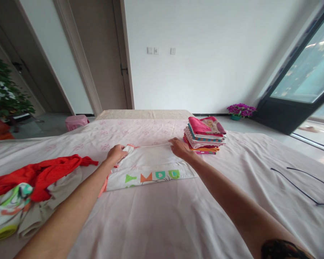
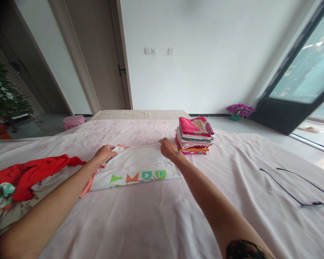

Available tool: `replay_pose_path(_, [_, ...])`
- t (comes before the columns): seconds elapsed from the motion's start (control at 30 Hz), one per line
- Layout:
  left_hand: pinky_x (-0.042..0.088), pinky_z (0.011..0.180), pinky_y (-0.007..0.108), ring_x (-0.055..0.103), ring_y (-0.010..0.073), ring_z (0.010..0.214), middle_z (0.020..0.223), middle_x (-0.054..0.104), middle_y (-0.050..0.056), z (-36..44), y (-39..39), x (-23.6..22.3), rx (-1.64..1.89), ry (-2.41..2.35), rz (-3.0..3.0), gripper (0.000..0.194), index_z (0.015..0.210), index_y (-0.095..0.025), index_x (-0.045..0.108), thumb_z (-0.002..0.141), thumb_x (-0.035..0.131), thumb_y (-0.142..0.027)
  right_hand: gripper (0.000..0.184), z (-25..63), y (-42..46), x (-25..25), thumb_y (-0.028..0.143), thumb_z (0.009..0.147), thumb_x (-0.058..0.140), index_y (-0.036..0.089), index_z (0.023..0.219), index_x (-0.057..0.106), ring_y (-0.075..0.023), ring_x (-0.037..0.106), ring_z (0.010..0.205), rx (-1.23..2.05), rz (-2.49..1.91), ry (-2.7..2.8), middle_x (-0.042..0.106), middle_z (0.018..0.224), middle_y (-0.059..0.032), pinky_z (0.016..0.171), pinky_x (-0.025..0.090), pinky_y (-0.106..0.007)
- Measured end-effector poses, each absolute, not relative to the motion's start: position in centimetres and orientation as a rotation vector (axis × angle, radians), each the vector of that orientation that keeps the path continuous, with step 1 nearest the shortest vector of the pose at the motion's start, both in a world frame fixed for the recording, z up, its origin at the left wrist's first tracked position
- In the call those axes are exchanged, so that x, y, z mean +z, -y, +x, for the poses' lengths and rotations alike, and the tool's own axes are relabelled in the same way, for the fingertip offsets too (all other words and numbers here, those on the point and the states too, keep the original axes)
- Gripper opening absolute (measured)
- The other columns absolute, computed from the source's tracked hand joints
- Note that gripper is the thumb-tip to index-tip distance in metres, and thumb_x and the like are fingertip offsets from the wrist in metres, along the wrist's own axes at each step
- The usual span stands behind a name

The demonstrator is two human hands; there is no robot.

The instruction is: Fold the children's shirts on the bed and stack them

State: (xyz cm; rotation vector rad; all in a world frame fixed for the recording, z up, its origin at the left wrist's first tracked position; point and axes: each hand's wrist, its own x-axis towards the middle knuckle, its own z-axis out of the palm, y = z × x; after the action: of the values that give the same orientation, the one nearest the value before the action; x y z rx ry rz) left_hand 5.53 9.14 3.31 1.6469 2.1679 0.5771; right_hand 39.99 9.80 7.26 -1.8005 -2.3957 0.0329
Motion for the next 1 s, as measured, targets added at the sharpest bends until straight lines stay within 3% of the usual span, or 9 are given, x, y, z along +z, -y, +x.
replay_pose_path(0.1, [0.041, 0.051, 0.025, 0.062, 0.0177, 0.053, 0.054, 0.064, -0.001, 5.8, -8.7, 3.4, 0.624, -2.109, 1.623, 0.025, 0.088, -0.022, 0.071, 0.066, 0.063, -0.029, 0.050, 39.7, -11.9, 6.4, 0.016, 0.092, 0.042, 0.022, 0.141, 0.048, -0.0252, 0.062, 0.111, 0.062, -1.859, 2.393, 0.053, 0.138, -0.0132, 0.086, 0.050, -0.033])
replay_pose_path(0.2, [0.039, 0.047, 0.023, 0.057, 0.0148, 0.049, 0.053, 0.061, -0.002, 5.9, -8.1, 3.7, 0.676, -2.048, 1.592, 0.021, 0.086, -0.021, 0.070, 0.068, 0.061, -0.029, 0.048, 39.7, -13.2, 5.7, 0.014, 0.092, 0.041, 0.020, 0.138, 0.051, -0.0248, 0.063, 0.109, 0.106, -1.881, 2.426, 0.055, 0.132, -0.0151, 0.086, 0.049, -0.033])
replay_pose_path(0.43, [0.036, 0.043, 0.020, 0.046, 0.0090, 0.042, 0.057, 0.060, -0.004, 6.5, -7.4, 5.0, 0.704, -1.877, 1.504, 0.042, 0.110, -0.020, 0.066, 0.071, 0.066, -0.036, 0.032, 40.2, -13.2, 5.5, 0.020, 0.094, 0.042, 0.018, 0.118, 0.063, -0.0230, 0.063, 0.102, 0.052, -1.870, 2.427, 0.057, 0.125, -0.0140, 0.083, 0.047, -0.030])
replay_pose_path(0.67, [0.038, 0.044, 0.018, 0.059, 0.0127, 0.058, 0.069, 0.065, 0.001, 6.2, -6.5, 4.7, 0.868, -1.855, 1.569, 0.029, 0.099, -0.019, 0.068, 0.073, 0.060, -0.030, 0.027, 41.4, -10.9, 5.9, 0.024, 0.095, 0.043, 0.018, 0.115, 0.061, -0.0207, 0.062, 0.096, -0.077, -1.761, 2.397, 0.061, 0.115, -0.0108, 0.079, 0.044, -0.027])
replay_pose_path(0.87, [0.048, 0.053, 0.022, 0.063, 0.0134, 0.069, 0.100, 0.067, 0.002, 3.6, -3.8, 3.5, 0.897, -1.796, 1.934, 0.018, 0.084, -0.022, 0.067, 0.073, 0.059, -0.032, 0.033, 42.8, -8.1, 5.5, 0.014, 0.090, 0.042, 0.024, 0.114, 0.063, -0.0216, 0.062, 0.091, -0.154, -1.799, 2.440, 0.059, 0.120, -0.0087, 0.071, 0.042, -0.030])
replay_pose_path(1.0, [0.050, 0.063, 0.025, 0.061, 0.0125, 0.064, 0.094, 0.065, 0.000, 2.7, -3.1, 2.9, 0.850, -1.778, 2.055, 0.013, 0.079, -0.022, 0.065, 0.073, 0.058, -0.031, 0.032, 43.5, -6.9, 5.6, 0.014, 0.087, 0.046, 0.025, 0.111, 0.065, -0.0218, 0.061, 0.093, -0.155, -1.823, 2.398, 0.060, 0.119, -0.0071, 0.069, 0.041, -0.029])
